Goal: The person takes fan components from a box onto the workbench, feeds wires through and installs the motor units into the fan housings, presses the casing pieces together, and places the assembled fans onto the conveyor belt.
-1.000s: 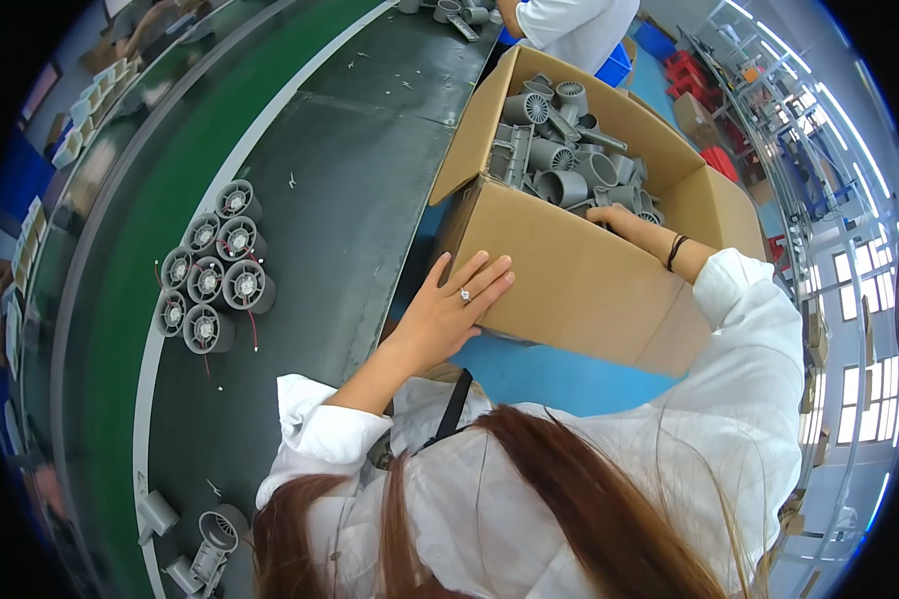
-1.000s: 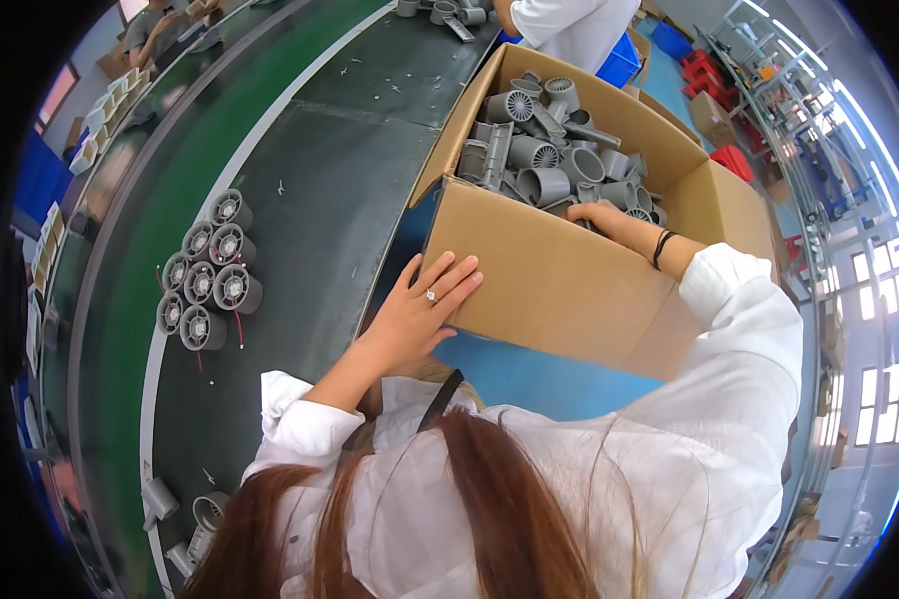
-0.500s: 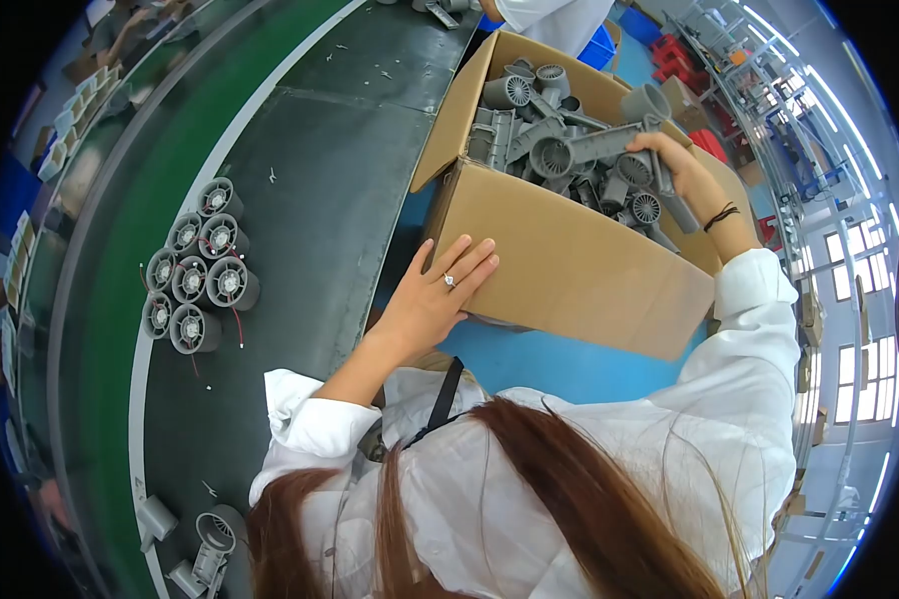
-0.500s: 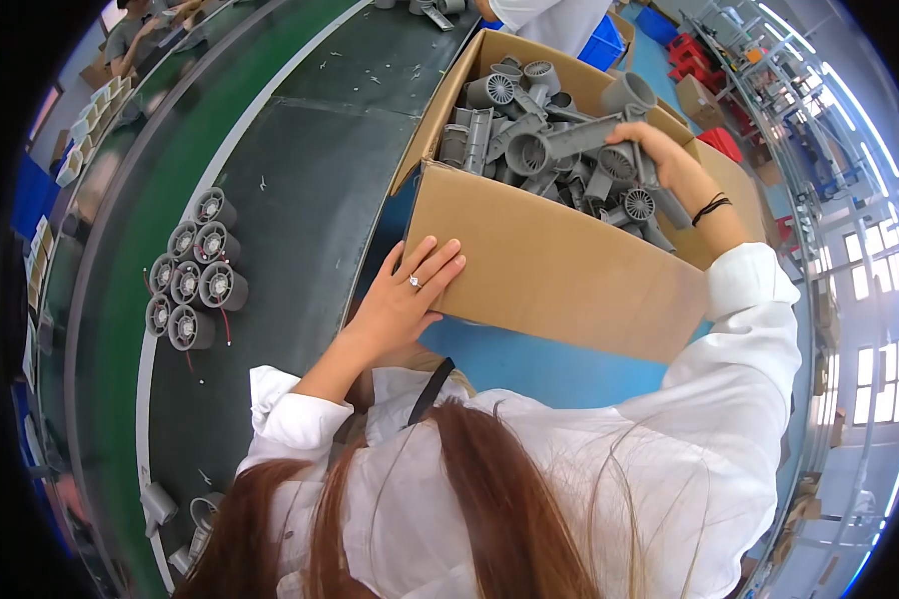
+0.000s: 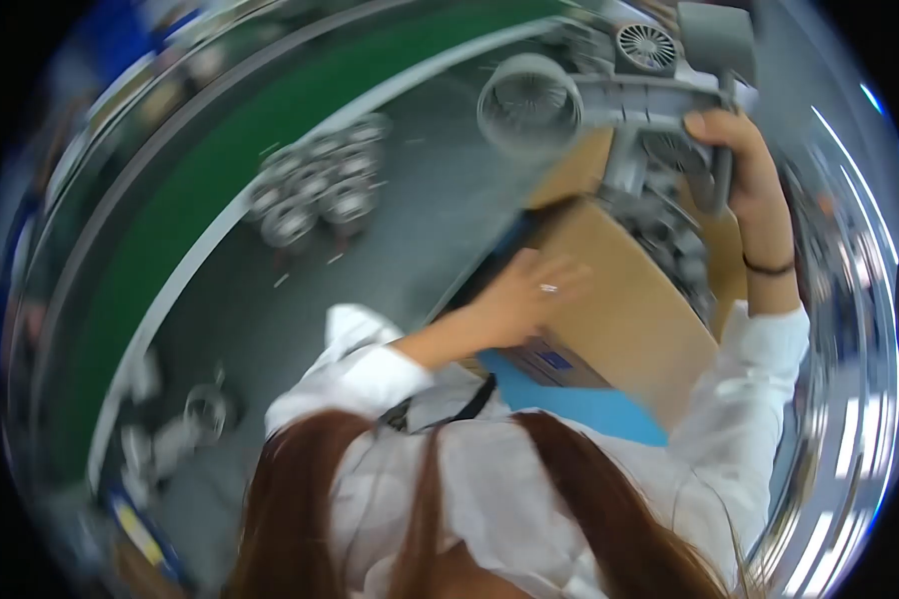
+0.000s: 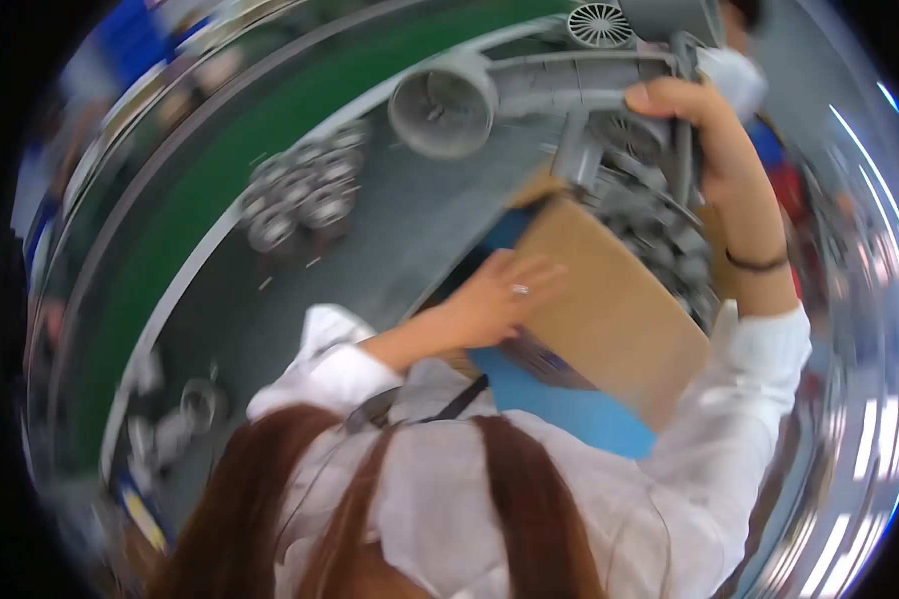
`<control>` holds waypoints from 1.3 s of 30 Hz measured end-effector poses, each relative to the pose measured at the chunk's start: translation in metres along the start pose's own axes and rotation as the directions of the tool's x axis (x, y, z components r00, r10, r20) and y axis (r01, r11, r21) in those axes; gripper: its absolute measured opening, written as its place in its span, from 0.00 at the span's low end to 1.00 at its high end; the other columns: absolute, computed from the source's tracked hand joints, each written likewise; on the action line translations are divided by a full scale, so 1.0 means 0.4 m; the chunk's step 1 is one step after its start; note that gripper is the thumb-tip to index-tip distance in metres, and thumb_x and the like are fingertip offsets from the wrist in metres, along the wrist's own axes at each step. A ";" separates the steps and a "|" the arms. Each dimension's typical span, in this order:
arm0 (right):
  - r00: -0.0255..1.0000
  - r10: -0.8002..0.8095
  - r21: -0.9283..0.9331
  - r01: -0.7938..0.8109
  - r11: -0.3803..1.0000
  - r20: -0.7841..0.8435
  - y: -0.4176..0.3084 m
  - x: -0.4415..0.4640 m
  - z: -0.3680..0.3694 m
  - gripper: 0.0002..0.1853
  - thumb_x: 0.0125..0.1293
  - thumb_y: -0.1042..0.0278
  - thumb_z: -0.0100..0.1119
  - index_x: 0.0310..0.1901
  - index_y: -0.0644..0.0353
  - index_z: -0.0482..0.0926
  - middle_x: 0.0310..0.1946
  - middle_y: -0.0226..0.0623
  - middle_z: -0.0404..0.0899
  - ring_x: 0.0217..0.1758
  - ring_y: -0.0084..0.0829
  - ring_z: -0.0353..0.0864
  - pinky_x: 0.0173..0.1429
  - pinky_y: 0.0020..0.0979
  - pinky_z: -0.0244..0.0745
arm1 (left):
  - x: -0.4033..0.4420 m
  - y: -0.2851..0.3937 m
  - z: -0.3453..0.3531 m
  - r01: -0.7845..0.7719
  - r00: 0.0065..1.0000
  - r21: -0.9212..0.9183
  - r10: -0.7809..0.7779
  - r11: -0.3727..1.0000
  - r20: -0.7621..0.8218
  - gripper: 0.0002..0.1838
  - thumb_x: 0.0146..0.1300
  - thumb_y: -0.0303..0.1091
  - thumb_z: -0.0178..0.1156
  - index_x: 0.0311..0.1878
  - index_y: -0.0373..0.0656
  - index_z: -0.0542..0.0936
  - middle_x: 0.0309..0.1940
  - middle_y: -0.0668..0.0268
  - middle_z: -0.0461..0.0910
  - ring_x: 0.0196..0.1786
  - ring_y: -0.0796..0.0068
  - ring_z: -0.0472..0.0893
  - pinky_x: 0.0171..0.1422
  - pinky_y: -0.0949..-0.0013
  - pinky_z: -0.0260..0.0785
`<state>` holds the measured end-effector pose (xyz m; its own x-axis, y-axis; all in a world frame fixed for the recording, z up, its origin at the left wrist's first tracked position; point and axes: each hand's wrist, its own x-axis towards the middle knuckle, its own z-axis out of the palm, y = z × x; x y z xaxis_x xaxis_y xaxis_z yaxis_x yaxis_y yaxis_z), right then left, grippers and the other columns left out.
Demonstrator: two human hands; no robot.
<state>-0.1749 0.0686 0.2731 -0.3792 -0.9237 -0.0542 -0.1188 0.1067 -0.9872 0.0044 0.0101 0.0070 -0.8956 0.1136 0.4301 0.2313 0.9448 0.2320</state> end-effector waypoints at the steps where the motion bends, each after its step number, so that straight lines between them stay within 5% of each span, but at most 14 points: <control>1: 0.990 -0.070 0.004 0.070 0.998 0.125 0.003 0.019 0.125 0.15 0.52 0.73 0.64 0.43 0.65 0.79 0.32 0.32 0.81 0.31 0.22 0.80 0.39 0.24 0.77 | 0.000 0.005 0.004 -0.032 0.996 -0.132 0.020 0.991 -0.089 0.46 0.40 0.36 0.72 0.68 0.44 0.65 0.69 0.59 0.62 0.73 0.52 0.57 0.68 0.39 0.52; 2: 0.956 -0.141 0.037 0.136 0.990 0.257 0.017 0.035 0.241 0.17 0.51 0.74 0.64 0.45 0.66 0.78 0.32 0.32 0.80 0.32 0.22 0.80 0.40 0.25 0.76 | -0.017 0.024 0.053 0.021 0.974 -0.053 -0.032 0.998 -0.225 0.40 0.43 0.36 0.68 0.64 0.41 0.68 0.65 0.57 0.66 0.72 0.51 0.58 0.68 0.37 0.50; 4: 0.928 -0.090 -0.031 0.108 0.994 0.362 0.052 0.071 0.447 0.21 0.47 0.73 0.67 0.45 0.67 0.76 0.32 0.34 0.79 0.33 0.22 0.78 0.40 0.24 0.73 | -0.023 0.067 0.039 0.131 0.977 0.073 -0.116 0.989 -0.182 0.34 0.52 0.38 0.63 0.63 0.39 0.70 0.66 0.56 0.66 0.72 0.51 0.58 0.71 0.34 0.46; 6: 0.749 0.041 -0.215 0.136 0.967 0.661 0.095 0.126 0.627 0.23 0.44 0.74 0.67 0.46 0.66 0.75 0.33 0.36 0.79 0.36 0.23 0.77 0.40 0.25 0.72 | -0.069 0.080 0.061 0.172 0.984 0.212 -0.157 0.962 -0.085 0.30 0.57 0.39 0.58 0.63 0.38 0.71 0.68 0.56 0.65 0.72 0.51 0.59 0.74 0.35 0.43; 8: 0.639 0.088 -0.291 0.220 0.931 0.764 0.163 0.159 0.794 0.24 0.44 0.74 0.68 0.47 0.65 0.75 0.34 0.35 0.79 0.37 0.24 0.77 0.41 0.25 0.72 | -0.154 0.105 0.040 0.303 0.952 0.261 -0.300 0.916 -0.051 0.28 0.60 0.39 0.56 0.64 0.39 0.70 0.69 0.56 0.65 0.73 0.52 0.58 0.76 0.37 0.42; 12: 0.352 0.096 -0.168 0.181 0.969 0.931 0.239 0.181 0.959 0.28 0.41 0.74 0.68 0.50 0.63 0.74 0.35 0.33 0.79 0.38 0.26 0.77 0.45 0.27 0.73 | -0.324 0.236 -0.202 0.539 0.828 0.194 -0.557 0.820 0.054 0.26 0.54 0.35 0.62 0.57 0.37 0.73 0.62 0.52 0.71 0.68 0.54 0.67 0.73 0.44 0.52; 14: 0.218 0.131 -0.168 0.161 0.973 0.967 0.266 0.182 1.010 0.31 0.40 0.73 0.68 0.52 0.63 0.74 0.35 0.33 0.79 0.40 0.26 0.77 0.46 0.27 0.73 | -0.413 0.289 -0.304 0.652 0.758 -0.054 -0.653 0.756 0.013 0.24 0.49 0.34 0.65 0.50 0.36 0.74 0.56 0.51 0.74 0.63 0.54 0.71 0.68 0.50 0.59; 15: 0.205 0.104 -0.134 0.140 0.981 0.973 0.275 0.167 1.026 0.30 0.41 0.73 0.68 0.51 0.64 0.75 0.35 0.33 0.80 0.39 0.26 0.78 0.46 0.27 0.73 | -0.472 0.314 -0.304 0.657 0.739 0.006 -0.642 0.754 -0.203 0.25 0.51 0.39 0.67 0.51 0.36 0.74 0.53 0.52 0.75 0.62 0.53 0.72 0.65 0.53 0.61; 18: 0.178 0.121 -0.135 0.068 0.989 0.977 0.302 0.141 1.059 0.24 0.42 0.75 0.67 0.46 0.66 0.78 0.32 0.33 0.80 0.35 0.26 0.79 0.43 0.27 0.74 | -0.588 0.408 -0.310 0.837 0.405 0.070 -0.528 0.542 -0.747 0.30 0.54 0.47 0.67 0.56 0.38 0.75 0.55 0.52 0.73 0.62 0.50 0.71 0.65 0.51 0.61; 19: 0.169 0.132 -0.144 0.061 0.988 0.977 0.311 0.135 1.067 0.21 0.43 0.76 0.66 0.43 0.67 0.79 0.31 0.32 0.80 0.33 0.26 0.79 0.42 0.26 0.74 | -0.615 0.415 -0.310 0.898 0.369 0.145 -0.532 0.414 -0.762 0.38 0.55 0.55 0.65 0.64 0.42 0.71 0.63 0.48 0.66 0.66 0.44 0.66 0.67 0.45 0.58; 22: 0.124 0.145 -0.153 0.058 0.987 0.982 0.346 0.136 1.095 0.14 0.46 0.75 0.66 0.37 0.67 0.81 0.29 0.32 0.81 0.31 0.23 0.79 0.39 0.25 0.73 | -0.652 0.399 -0.285 0.989 0.144 0.095 -0.604 0.112 -0.784 0.51 0.40 0.51 0.73 0.70 0.46 0.63 0.70 0.47 0.55 0.71 0.40 0.57 0.69 0.37 0.52; 27: 0.103 0.134 -0.135 0.008 0.991 0.986 0.326 0.082 1.122 0.12 0.55 0.69 0.68 0.38 0.67 0.82 0.32 0.33 0.83 0.33 0.21 0.79 0.38 0.24 0.73 | -0.696 0.361 -0.276 0.989 -0.054 0.051 -0.669 -0.136 -0.742 0.48 0.47 0.55 0.70 0.71 0.48 0.63 0.73 0.46 0.52 0.73 0.41 0.55 0.73 0.39 0.46; 30: 0.003 0.130 -0.130 -0.019 0.991 0.992 0.338 0.070 1.143 0.16 0.60 0.62 0.67 0.43 0.68 0.82 0.37 0.34 0.83 0.38 0.22 0.80 0.43 0.24 0.74 | -0.762 0.358 -0.298 0.977 -0.084 0.059 -0.627 -0.203 -0.775 0.49 0.45 0.51 0.72 0.71 0.49 0.63 0.72 0.49 0.54 0.73 0.44 0.57 0.73 0.41 0.47; 39: 0.000 0.092 -0.092 -0.075 0.993 0.996 0.356 0.043 1.223 0.22 0.63 0.54 0.65 0.46 0.67 0.81 0.40 0.36 0.83 0.42 0.23 0.79 0.48 0.26 0.72 | -0.861 0.351 -0.351 0.916 -0.143 0.102 -0.551 -0.389 -0.822 0.44 0.46 0.49 0.73 0.68 0.49 0.67 0.69 0.52 0.61 0.71 0.48 0.60 0.72 0.44 0.51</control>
<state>0.2505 -0.1120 0.0583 0.9026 -0.3570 -0.2405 -0.1738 0.2088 -0.9624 0.3986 0.0606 0.0140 0.3125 -0.7897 0.5279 -0.9488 -0.2318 0.2147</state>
